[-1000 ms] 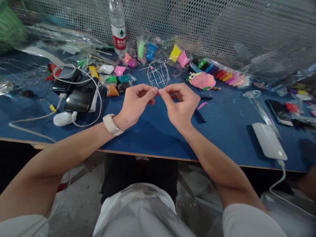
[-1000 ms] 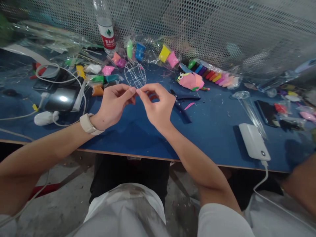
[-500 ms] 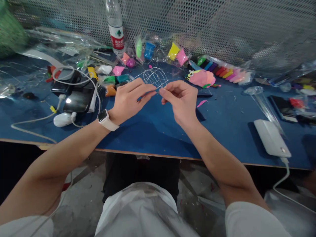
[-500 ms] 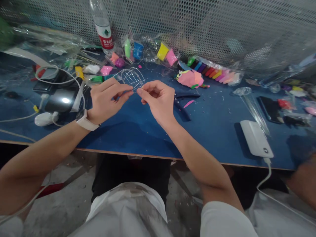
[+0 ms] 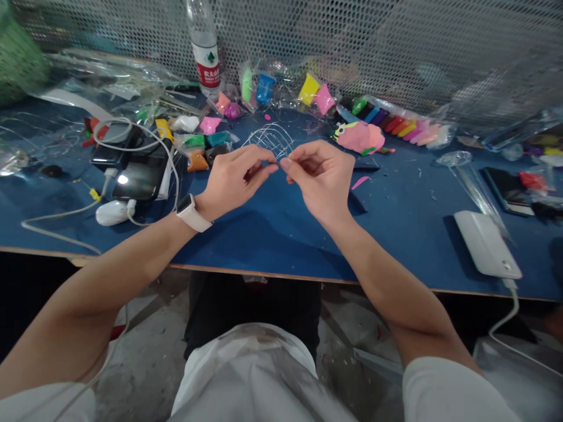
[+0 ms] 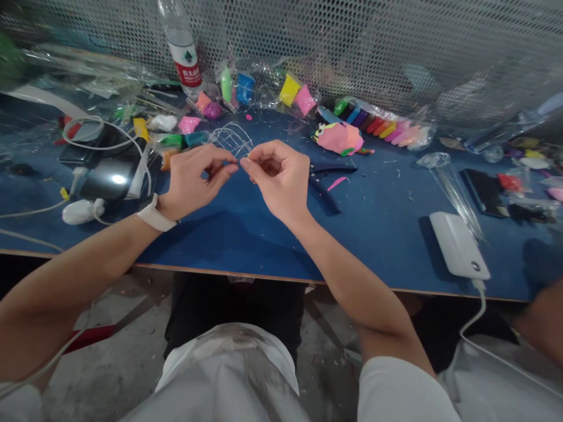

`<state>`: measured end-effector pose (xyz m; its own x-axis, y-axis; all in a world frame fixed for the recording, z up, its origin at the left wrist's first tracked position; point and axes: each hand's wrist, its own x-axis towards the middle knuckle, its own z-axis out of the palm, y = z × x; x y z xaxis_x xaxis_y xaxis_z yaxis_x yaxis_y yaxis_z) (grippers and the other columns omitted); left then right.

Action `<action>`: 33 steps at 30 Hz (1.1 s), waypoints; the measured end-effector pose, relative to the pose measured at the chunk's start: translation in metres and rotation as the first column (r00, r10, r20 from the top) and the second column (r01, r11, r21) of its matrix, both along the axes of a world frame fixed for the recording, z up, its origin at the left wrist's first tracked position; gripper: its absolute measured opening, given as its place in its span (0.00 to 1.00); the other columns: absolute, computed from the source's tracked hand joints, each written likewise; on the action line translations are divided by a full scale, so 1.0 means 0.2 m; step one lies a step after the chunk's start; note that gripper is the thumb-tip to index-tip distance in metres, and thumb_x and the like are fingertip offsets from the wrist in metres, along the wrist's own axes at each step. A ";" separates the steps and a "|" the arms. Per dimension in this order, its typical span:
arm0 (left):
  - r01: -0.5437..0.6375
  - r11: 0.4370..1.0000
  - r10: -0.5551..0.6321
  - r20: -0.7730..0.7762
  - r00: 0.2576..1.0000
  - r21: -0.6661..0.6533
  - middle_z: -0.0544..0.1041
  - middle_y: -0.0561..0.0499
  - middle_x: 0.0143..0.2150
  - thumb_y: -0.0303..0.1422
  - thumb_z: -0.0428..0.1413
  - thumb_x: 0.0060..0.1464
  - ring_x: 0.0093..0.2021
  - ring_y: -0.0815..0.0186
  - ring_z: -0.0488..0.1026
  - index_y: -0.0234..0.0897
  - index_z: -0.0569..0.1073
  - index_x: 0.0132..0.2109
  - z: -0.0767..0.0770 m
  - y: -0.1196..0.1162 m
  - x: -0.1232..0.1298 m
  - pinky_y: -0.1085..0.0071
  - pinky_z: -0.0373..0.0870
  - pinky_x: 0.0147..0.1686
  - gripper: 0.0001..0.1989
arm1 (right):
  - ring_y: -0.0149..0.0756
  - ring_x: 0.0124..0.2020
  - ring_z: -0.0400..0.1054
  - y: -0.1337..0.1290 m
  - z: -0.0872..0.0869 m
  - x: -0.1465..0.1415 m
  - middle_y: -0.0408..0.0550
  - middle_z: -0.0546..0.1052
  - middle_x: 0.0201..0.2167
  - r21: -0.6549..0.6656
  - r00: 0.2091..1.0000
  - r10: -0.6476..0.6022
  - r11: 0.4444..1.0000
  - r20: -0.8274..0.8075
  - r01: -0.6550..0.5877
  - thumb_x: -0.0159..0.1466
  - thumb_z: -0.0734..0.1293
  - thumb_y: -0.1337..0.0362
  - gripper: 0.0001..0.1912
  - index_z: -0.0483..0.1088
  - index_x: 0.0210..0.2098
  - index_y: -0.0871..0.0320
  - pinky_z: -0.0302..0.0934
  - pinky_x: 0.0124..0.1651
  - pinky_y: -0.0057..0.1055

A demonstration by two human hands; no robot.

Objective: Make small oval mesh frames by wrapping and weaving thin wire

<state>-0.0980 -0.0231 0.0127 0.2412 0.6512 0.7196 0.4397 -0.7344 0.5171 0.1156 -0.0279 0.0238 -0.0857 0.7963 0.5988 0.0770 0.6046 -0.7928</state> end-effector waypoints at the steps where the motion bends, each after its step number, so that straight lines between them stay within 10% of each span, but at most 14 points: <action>1: -0.005 1.000 0.005 0.016 1.000 0.007 0.69 0.53 0.29 0.49 0.63 0.75 0.30 0.64 0.68 0.45 0.85 0.44 0.00 -0.01 0.01 0.64 0.67 0.37 0.15 | 0.31 0.27 0.76 -0.01 0.00 0.00 0.39 0.81 0.31 0.010 1.000 -0.008 1.000 0.006 0.008 0.68 0.84 0.39 0.24 0.79 0.38 0.50 0.75 0.31 0.32; 11: -0.007 0.999 0.012 0.145 0.989 -0.038 0.76 0.51 0.34 0.44 0.64 0.75 0.33 0.66 0.72 0.42 0.80 0.42 0.00 -0.04 0.07 0.66 0.72 0.37 0.13 | 0.33 0.34 0.80 -0.03 -0.02 -0.02 0.39 0.85 0.36 0.167 0.989 -0.121 0.980 0.091 0.105 0.76 0.79 0.56 0.10 0.80 0.40 0.50 0.80 0.45 0.35; 17: 0.103 0.990 -0.053 0.413 0.909 -0.101 0.76 0.56 0.41 0.53 0.66 0.75 0.29 0.72 0.76 0.46 0.68 0.55 -0.13 0.01 0.12 0.71 0.77 0.33 0.21 | 0.32 0.35 0.81 -0.03 -0.02 -0.02 0.38 0.86 0.37 0.305 0.972 -0.201 0.939 0.117 0.158 0.77 0.77 0.63 0.06 0.81 0.40 0.52 0.78 0.42 0.31; 22: 0.298 0.934 -0.151 0.537 0.830 -0.196 0.85 0.46 0.55 0.54 0.67 0.74 0.47 0.62 0.87 0.49 0.63 0.68 -0.22 0.05 0.15 0.55 0.88 0.55 0.30 | 0.33 0.39 0.84 -0.01 -0.04 -0.02 0.39 0.88 0.39 0.357 0.961 -0.228 0.920 0.158 0.160 0.76 0.76 0.67 0.06 0.82 0.41 0.52 0.80 0.43 0.30; 33: 0.342 0.915 -0.152 0.601 0.785 -0.215 0.88 0.47 0.51 0.48 0.69 0.74 0.49 0.61 0.88 0.48 0.68 0.67 -0.21 0.06 0.13 0.56 0.88 0.58 0.26 | 0.36 0.39 0.84 0.00 -0.07 -0.02 0.40 0.87 0.39 0.478 0.943 -0.272 0.865 0.193 0.152 0.79 0.75 0.66 0.06 0.82 0.43 0.51 0.83 0.48 0.35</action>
